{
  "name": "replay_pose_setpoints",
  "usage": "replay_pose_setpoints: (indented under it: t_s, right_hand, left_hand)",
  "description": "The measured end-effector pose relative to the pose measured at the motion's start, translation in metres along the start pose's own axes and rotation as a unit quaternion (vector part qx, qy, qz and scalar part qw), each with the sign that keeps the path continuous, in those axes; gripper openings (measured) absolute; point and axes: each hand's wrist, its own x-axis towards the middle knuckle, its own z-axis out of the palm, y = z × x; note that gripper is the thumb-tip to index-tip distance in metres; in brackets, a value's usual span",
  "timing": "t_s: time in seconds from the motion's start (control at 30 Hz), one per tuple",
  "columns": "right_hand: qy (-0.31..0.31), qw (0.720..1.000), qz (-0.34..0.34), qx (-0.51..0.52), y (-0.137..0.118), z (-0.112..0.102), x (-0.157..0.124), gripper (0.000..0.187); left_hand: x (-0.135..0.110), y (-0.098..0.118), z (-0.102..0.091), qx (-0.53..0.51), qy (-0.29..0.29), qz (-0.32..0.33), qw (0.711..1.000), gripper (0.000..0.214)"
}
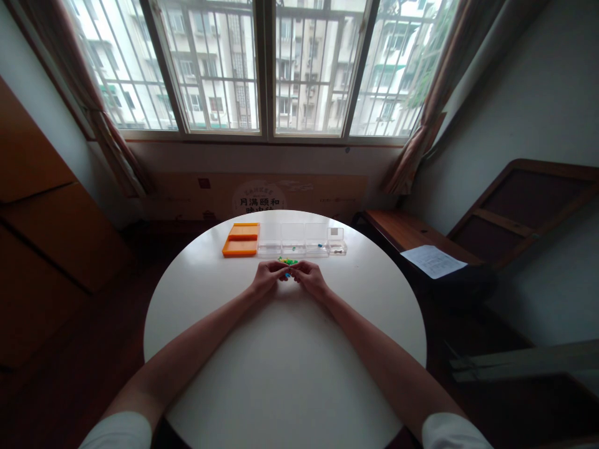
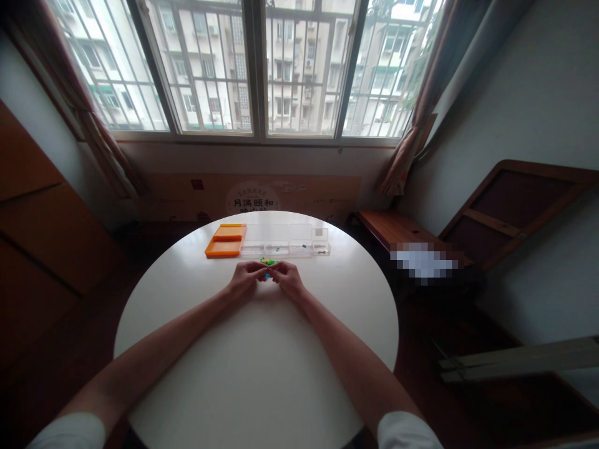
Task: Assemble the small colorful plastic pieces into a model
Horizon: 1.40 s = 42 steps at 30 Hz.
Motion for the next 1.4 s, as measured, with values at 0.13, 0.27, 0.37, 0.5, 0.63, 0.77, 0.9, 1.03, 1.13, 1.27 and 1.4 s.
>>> replay_pose_setpoints:
  t_s: [0.13, 0.27, 0.37, 0.5, 0.63, 0.77, 0.9, 1.03, 1.13, 1.27, 1.4]
  right_hand:
    - [0.001, 1.0, -0.001, -0.004, 0.0008, -0.0003, 0.0004, 0.027]
    - [0.005, 1.0, 0.0, -0.005, 0.001, -0.0002, 0.0004, 0.027]
    - [0.004, 1.0, -0.002, -0.005, 0.0007, -0.0001, 0.0001, 0.027]
    - [0.003, 1.0, -0.001, -0.01, -0.0005, -0.0001, -0.0004, 0.028]
    - [0.004, 1.0, -0.001, -0.012, -0.0011, -0.0001, -0.0006, 0.029]
    - [0.002, 1.0, -0.006, -0.012, -0.0009, -0.0002, -0.0006, 0.03]
    - [0.002, 1.0, -0.006, -0.016, -0.0002, -0.0006, -0.0005, 0.029]
    - [0.0, 1.0, -0.008, -0.022, 0.0014, -0.0014, -0.0002, 0.029]
    - [-0.001, 1.0, -0.011, -0.021, 0.002, -0.0017, -0.0002, 0.028]
    - [-0.002, 1.0, -0.012, -0.016, 0.0014, -0.0014, -0.0003, 0.026]
    - [0.0, 1.0, -0.007, -0.01, 0.0004, -0.0011, -0.0001, 0.029]
  left_hand:
    - [-0.0001, 0.0004, 0.0002, 0.004, 0.001, 0.001, 1.0, 0.033]
    - [0.0002, -0.0001, 0.0, 0.006, -0.001, 0.001, 1.0, 0.032]
    - [0.0005, -0.0013, -0.0002, -0.001, -0.003, -0.001, 1.0, 0.031]
    - [0.0008, -0.0024, 0.0, -0.001, 0.005, -0.001, 1.0, 0.032]
    - [0.0005, -0.0019, 0.0003, 0.001, 0.007, -0.001, 1.0, 0.032]
    - [0.0, -0.0003, 0.0004, 0.0, 0.005, -0.002, 1.0, 0.032]
    - [-0.0001, 0.0008, 0.0008, 0.001, 0.007, -0.006, 1.0, 0.034]
    - [0.0003, -0.0004, 0.0002, 0.005, 0.006, -0.005, 1.0, 0.035]
    - [0.0008, -0.0021, -0.0006, 0.006, 0.007, -0.002, 1.0, 0.035]
    - [0.0015, -0.003, -0.0006, 0.005, 0.009, -0.003, 1.0, 0.034]
    - [0.0012, -0.0021, -0.0002, 0.002, 0.005, 0.001, 1.0, 0.034]
